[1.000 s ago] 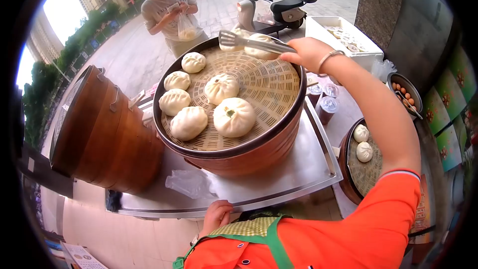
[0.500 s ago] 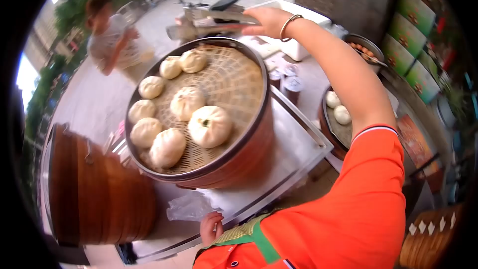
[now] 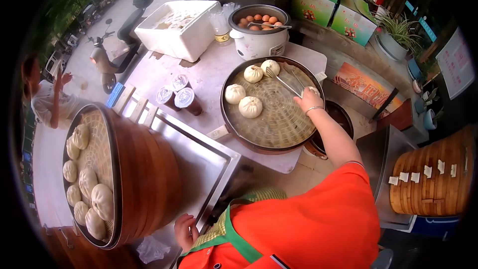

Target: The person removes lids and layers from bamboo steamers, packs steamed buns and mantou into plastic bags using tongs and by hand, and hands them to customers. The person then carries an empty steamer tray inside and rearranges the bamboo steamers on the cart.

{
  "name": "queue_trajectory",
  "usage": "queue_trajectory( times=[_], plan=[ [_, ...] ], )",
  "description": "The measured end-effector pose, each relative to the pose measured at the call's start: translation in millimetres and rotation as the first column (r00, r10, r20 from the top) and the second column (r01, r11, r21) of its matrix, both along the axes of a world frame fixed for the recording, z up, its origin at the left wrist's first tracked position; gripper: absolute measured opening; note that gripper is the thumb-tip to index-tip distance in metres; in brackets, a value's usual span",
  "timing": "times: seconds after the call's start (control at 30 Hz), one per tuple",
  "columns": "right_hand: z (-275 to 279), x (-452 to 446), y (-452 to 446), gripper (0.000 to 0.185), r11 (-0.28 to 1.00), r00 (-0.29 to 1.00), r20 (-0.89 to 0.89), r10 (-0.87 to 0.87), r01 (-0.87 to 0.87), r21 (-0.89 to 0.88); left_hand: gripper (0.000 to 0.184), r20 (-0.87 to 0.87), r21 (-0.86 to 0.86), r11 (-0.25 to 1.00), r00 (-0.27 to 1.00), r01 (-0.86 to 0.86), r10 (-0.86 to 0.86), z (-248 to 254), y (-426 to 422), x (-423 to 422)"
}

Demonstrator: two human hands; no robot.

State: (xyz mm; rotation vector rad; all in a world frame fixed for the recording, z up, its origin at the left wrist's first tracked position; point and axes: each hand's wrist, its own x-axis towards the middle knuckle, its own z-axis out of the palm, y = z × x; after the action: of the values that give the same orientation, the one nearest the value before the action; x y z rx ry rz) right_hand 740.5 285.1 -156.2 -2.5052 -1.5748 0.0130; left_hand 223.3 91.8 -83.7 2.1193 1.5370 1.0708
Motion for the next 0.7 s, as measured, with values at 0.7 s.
queue_trajectory(
  times=[0.7],
  plan=[
    [25,73,13,0.041,0.954,0.603,-0.781,-0.165,-0.104,-0.282,0.018,-0.056,-0.089,0.996,0.998,-0.025,0.020,11,19,69]
  ],
)
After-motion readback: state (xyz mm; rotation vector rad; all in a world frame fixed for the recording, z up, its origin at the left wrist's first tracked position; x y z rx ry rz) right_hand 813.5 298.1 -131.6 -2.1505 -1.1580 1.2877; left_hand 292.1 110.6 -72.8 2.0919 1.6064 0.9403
